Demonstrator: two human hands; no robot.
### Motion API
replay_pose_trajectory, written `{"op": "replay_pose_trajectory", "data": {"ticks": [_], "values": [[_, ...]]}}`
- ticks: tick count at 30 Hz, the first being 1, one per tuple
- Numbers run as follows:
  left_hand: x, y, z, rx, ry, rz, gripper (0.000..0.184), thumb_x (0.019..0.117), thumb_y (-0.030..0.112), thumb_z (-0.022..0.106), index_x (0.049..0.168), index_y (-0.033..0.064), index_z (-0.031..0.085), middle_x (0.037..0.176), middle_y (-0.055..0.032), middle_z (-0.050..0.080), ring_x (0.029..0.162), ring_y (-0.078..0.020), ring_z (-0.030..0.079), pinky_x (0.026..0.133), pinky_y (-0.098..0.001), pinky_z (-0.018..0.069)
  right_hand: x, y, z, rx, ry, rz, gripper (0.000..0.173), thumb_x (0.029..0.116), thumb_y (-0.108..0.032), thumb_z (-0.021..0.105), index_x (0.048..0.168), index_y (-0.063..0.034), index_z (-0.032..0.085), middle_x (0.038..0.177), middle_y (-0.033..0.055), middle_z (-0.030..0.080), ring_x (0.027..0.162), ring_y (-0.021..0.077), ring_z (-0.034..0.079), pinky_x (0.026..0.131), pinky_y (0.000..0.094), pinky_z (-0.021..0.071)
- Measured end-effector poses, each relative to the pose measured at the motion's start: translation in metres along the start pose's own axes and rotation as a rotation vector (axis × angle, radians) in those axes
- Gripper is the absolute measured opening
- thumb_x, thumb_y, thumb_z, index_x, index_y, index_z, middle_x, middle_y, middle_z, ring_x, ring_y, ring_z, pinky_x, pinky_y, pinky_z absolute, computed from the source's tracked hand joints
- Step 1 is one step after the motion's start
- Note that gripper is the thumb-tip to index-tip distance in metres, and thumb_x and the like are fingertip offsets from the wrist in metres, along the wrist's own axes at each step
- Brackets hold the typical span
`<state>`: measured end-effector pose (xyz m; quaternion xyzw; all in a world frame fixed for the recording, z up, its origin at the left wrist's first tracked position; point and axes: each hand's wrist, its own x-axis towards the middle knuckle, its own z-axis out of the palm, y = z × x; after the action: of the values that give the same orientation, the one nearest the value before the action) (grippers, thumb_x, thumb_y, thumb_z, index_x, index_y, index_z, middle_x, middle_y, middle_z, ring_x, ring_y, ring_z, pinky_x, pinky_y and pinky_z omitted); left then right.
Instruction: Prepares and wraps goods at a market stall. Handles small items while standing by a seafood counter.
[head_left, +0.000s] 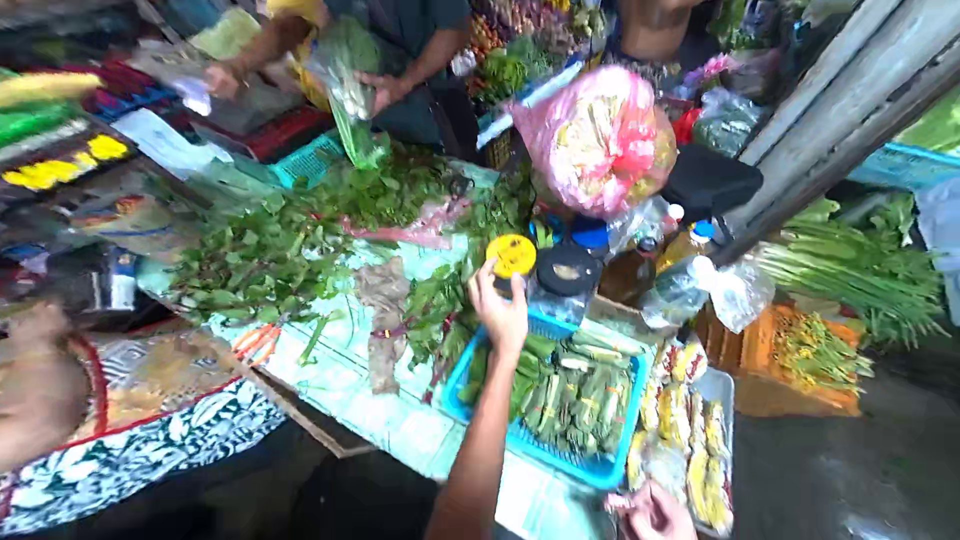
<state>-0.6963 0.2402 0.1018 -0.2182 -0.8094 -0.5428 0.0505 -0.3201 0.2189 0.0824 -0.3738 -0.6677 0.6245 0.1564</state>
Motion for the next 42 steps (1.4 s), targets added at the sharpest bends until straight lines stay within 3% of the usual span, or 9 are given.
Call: {"op": "replay_pose_trajectory", "data": {"ticks": [3,6,10,17,21,25,29,35,42], "values": [[-0.166,0.043,-0.053,-0.294,-0.132,-0.210,0.032,0.1011,0.016,0.060,0.124,-0.0064,0.063,0.116,-0.0167,0.071,0.101,-0.0201,0.070,0.089,-0.0384,0.0596,0.003,0.010,-0.003,-0.015,-0.001,-0.107,0.006,0.0830,-0.013,0.066,0.083,-0.0118,0.061,0.068,-0.0080,0.056,0.057,0.0001,0.053,0.052,0.0191,0.0478],[-0.314,0.079,-0.078,-0.519,-0.323,-0.505,0.041,0.0964,0.018,0.063,0.127,-0.0087,0.060,0.111,-0.0131,0.072,0.090,-0.0148,0.072,0.079,-0.0327,0.0617,-0.010,0.012,-0.007,0.097,-0.042,-0.141,0.006,0.0836,-0.009,0.065,0.083,-0.0116,0.060,0.067,-0.0072,0.061,0.056,0.0007,0.058,0.051,0.0193,0.0515],[-0.424,0.112,-0.073,-0.701,-0.036,-0.827,0.019,0.0967,0.003,0.062,0.113,-0.0060,0.065,0.096,-0.0127,0.074,0.078,-0.0179,0.072,0.069,-0.0328,0.0622,-0.060,0.025,-0.034,0.163,-0.158,-0.103,0.004,0.0840,-0.004,0.064,0.083,-0.0078,0.064,0.083,-0.0009,0.071,0.068,0.0018,0.064,0.058,0.0173,0.0523],[-0.519,0.150,-0.079,-0.541,0.001,-0.736,0.008,0.0927,-0.002,0.066,0.099,-0.0048,0.071,0.088,-0.0122,0.074,0.077,-0.0171,0.071,0.073,-0.0319,0.0616,-0.134,0.064,-0.121,0.024,-0.532,-0.135,0.008,0.0876,-0.015,0.070,0.087,-0.0069,0.071,0.087,0.0007,0.073,0.069,0.0058,0.066,0.061,0.0233,0.0568],[-0.553,0.154,-0.101,-0.201,-0.316,-0.588,0.010,0.0919,0.009,0.072,0.098,0.0013,0.073,0.092,-0.0058,0.075,0.082,-0.0127,0.074,0.079,-0.0317,0.0637,-0.146,0.079,-0.151,-0.156,-0.690,-0.171,0.022,0.0962,-0.026,0.066,0.103,-0.0057,0.073,0.085,0.0039,0.073,0.071,0.0104,0.070,0.064,0.0297,0.0617],[-0.579,0.162,-0.118,-0.048,-0.481,-0.500,0.015,0.0925,0.018,0.070,0.099,0.0049,0.074,0.090,-0.0027,0.075,0.079,-0.0096,0.072,0.077,-0.0305,0.0615,-0.162,0.083,-0.165,-0.191,-0.878,-0.231,0.020,0.1000,-0.020,0.060,0.100,-0.0059,0.074,0.080,0.0039,0.071,0.065,0.0103,0.068,0.064,0.0298,0.0608],[-0.604,0.171,-0.128,-0.132,-0.380,-0.512,0.013,0.0917,0.017,0.071,0.098,0.0058,0.073,0.089,-0.0018,0.074,0.078,-0.0093,0.071,0.074,-0.0295,0.0615,-0.182,0.068,-0.169,-0.252,-0.940,-0.260,0.018,0.0983,-0.019,0.062,0.102,-0.0058,0.073,0.083,0.0039,0.072,0.068,0.0097,0.069,0.068,0.0290,0.0611],[-0.653,0.181,-0.155,-0.727,-0.300,-0.746,0.028,0.1083,0.012,0.045,0.125,-0.0032,0.061,0.098,-0.0111,0.075,0.079,-0.0182,0.074,0.070,-0.0344,0.0640,-0.236,0.068,-0.151,-0.148,-0.830,-0.437,0.013,0.0970,-0.013,0.066,0.100,-0.0066,0.076,0.098,0.0034,0.072,0.078,0.0064,0.068,0.070,0.0220,0.0608],[-0.724,0.180,-0.181,-0.657,0.039,-0.721,0.015,0.0935,0.005,0.069,0.107,-0.0021,0.072,0.093,-0.0097,0.075,0.079,-0.0163,0.073,0.075,-0.0324,0.0632,-0.319,0.078,-0.146,-0.305,-0.793,-0.254,0.021,0.0968,-0.019,0.067,0.111,-0.0045,0.072,0.088,0.0030,0.074,0.068,0.0091,0.069,0.062,0.0269,0.0614]]}}
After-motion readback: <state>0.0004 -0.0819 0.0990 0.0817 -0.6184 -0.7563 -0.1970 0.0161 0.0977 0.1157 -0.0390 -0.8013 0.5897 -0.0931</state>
